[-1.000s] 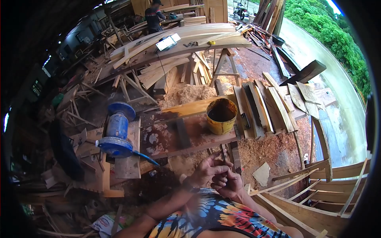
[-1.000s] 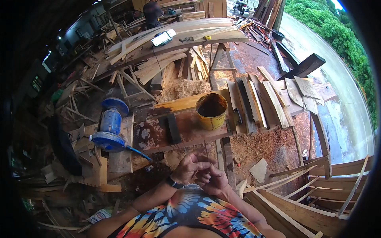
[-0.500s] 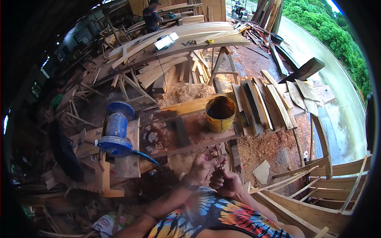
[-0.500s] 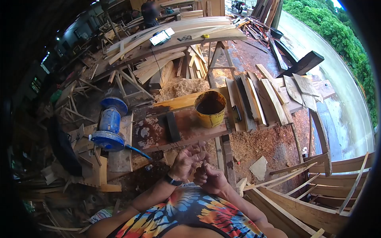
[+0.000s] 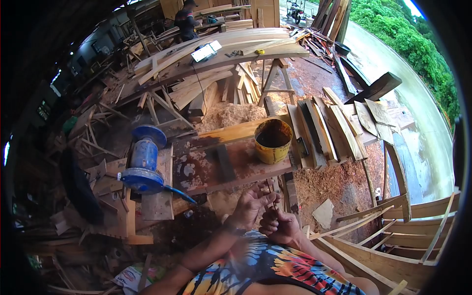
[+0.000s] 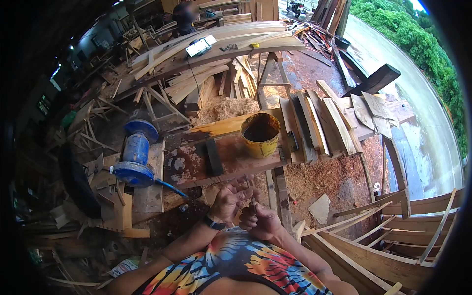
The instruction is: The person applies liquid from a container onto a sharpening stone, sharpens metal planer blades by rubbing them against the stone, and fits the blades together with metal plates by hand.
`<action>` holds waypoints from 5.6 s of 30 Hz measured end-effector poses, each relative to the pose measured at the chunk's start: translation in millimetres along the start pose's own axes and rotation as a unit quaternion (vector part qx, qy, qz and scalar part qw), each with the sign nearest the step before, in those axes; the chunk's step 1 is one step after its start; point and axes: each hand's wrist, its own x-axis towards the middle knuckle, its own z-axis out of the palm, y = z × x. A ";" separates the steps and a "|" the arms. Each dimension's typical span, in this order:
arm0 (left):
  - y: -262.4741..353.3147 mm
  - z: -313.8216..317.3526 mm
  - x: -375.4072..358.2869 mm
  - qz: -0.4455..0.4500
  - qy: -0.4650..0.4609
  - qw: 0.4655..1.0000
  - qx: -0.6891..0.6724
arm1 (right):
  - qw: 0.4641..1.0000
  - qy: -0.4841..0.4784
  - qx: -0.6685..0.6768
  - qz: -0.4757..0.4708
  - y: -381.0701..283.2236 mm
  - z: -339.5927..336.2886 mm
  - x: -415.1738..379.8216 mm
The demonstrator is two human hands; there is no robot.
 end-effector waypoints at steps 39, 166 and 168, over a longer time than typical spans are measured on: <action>4.9 0.5 0.0 0.061 -0.011 0.998 -0.016 | 1.000 -0.008 0.002 -0.007 -1.0 -1.0 1.1; -19.6 -14.4 0.1 0.095 0.197 0.807 0.549 | 0.285 0.283 -0.880 -0.254 -34.8 -17.8 0.8; -18.5 -13.6 0.0 0.084 0.200 0.808 0.548 | 0.281 0.281 -0.881 -0.258 -35.1 -17.6 1.3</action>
